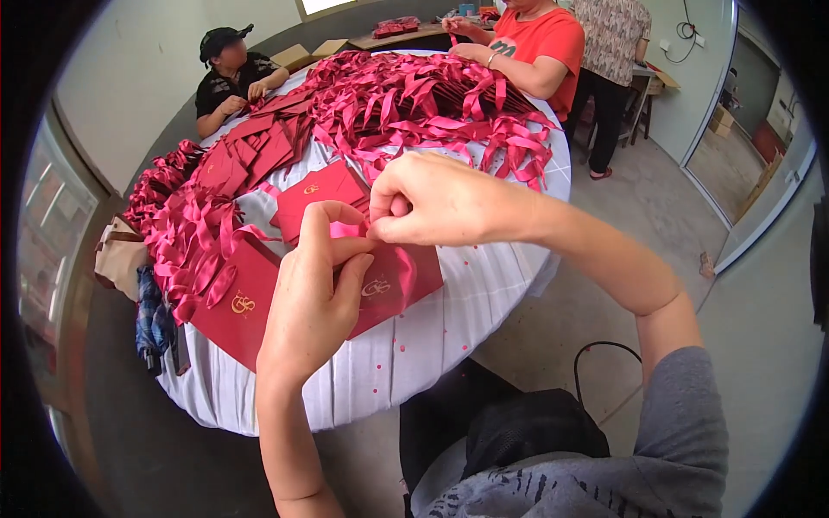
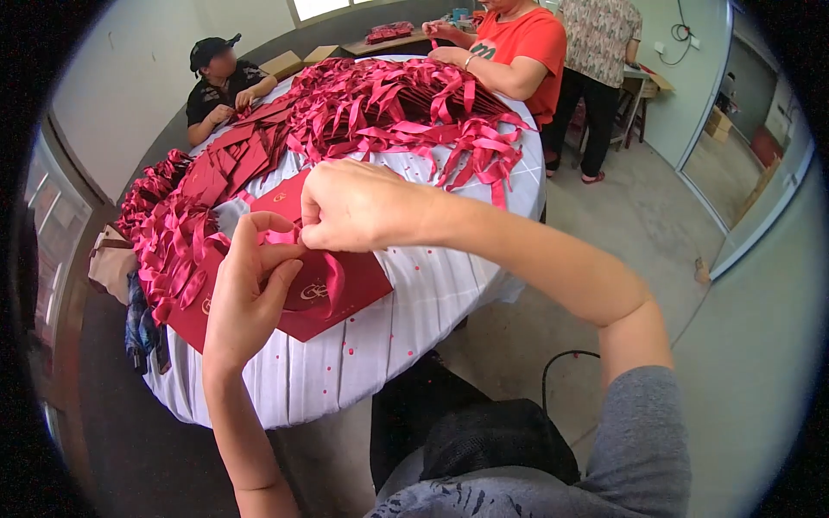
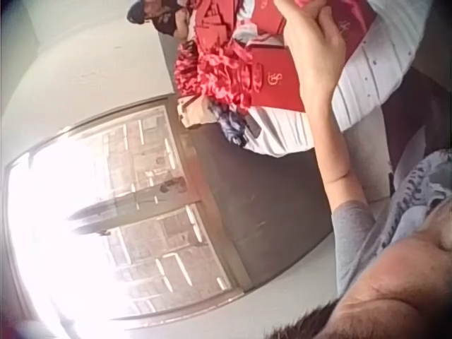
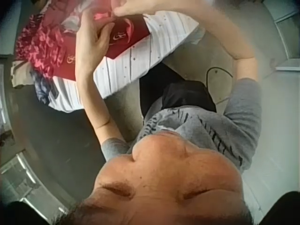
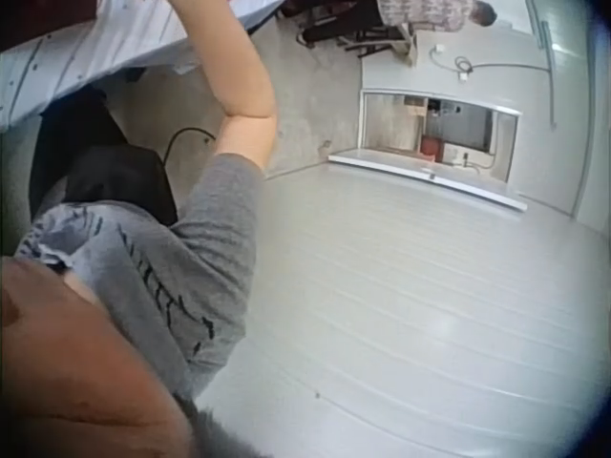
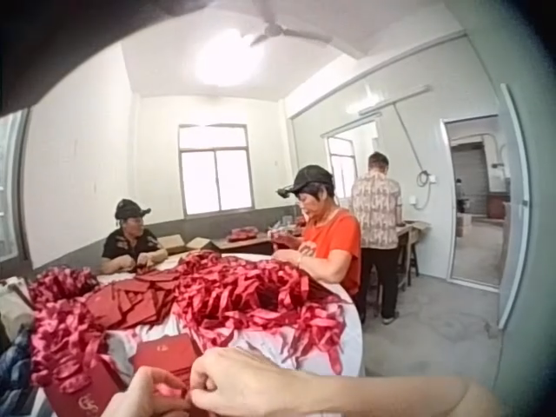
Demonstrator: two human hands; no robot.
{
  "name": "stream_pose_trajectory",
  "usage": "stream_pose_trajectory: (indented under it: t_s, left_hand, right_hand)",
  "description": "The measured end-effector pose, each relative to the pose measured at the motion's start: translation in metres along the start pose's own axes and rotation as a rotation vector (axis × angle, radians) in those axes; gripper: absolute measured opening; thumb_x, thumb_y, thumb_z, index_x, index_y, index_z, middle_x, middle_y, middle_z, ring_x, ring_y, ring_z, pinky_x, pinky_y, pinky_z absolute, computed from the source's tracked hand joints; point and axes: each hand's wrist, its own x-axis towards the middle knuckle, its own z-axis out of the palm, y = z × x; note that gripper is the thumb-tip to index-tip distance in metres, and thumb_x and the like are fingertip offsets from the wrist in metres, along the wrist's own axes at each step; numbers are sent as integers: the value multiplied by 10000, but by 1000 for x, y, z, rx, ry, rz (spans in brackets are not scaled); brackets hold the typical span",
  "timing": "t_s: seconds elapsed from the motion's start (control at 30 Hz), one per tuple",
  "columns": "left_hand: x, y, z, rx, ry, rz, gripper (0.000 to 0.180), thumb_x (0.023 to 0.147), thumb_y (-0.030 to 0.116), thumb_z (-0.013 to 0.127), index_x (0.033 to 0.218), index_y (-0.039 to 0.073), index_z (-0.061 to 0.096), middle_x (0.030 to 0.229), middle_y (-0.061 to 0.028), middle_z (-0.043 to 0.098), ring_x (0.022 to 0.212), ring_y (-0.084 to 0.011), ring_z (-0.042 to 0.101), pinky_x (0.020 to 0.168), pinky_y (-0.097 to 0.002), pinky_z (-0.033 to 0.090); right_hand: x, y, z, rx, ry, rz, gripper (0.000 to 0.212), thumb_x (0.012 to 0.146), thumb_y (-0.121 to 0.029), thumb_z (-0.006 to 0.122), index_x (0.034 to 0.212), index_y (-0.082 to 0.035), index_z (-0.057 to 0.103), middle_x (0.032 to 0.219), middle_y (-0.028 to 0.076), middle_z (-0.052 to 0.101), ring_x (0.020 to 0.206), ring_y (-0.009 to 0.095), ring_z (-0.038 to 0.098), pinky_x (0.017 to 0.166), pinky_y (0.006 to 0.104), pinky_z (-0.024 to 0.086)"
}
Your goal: The person attaches ribbon handles to red gift bags by threading the ribbons through the holes in each bag by hand.
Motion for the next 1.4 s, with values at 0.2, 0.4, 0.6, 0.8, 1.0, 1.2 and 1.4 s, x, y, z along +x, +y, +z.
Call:
stream_pose_trajectory:
  t_s: [0.2,0.4,0.6,0.8,1.0,1.2,1.4]
  left_hand:
    - [-5,0,1,29,24,-25,296,819,-56,555,1071,-7,410,842,-195,666,746,-329,661,659,-371,497]
    - [-4,-1,5,17,0,-65,374,784,16,649,1058,1,395,845,-194,668,761,-319,667,642,-356,497]
    - [-4,1,15,315,62,10,458,725,65,720,1059,29,409,828,-165,663,714,-310,652,557,-366,466]
    - [-4,4,18,370,79,-23,465,734,69,710,1087,23,410,812,-147,668,690,-297,654,551,-356,467]
    - [-5,7,22,355,84,-10,426,748,63,702,1070,16,427,806,-130,666,689,-288,654,547,-350,463]
    - [-12,8,18,381,65,11,380,755,53,686,1050,12,449,770,-116,647,654,-278,642,535,-353,460]
    - [-12,1,20,355,101,44,391,738,73,720,1018,45,449,766,-115,659,610,-267,621,533,-331,442]
  right_hand:
    - [8,4,-4,231,-152,100,171,731,-158,641,727,14,641,622,30,589,606,86,554,538,275,428]
    - [-5,30,15,980,52,45,132,849,-151,659,904,-34,633,851,-9,617,735,50,514,678,212,396]
    - [-5,46,34,1452,235,67,60,845,-167,641,867,-116,618,767,-61,559,678,33,458,643,197,348]
    - [-10,37,29,1182,183,6,202,891,-283,617,826,-91,614,803,-38,583,706,24,442,635,203,346]
    - [-5,35,27,761,134,1,130,881,-131,641,841,-33,566,833,-16,575,773,49,547,699,209,454]
    - [-7,42,28,802,229,185,231,916,-274,596,910,-43,579,802,-8,575,686,53,532,601,204,437]
    - [-32,39,9,524,-47,362,755,912,-650,343,899,29,674,775,86,648,716,147,596,666,275,465]
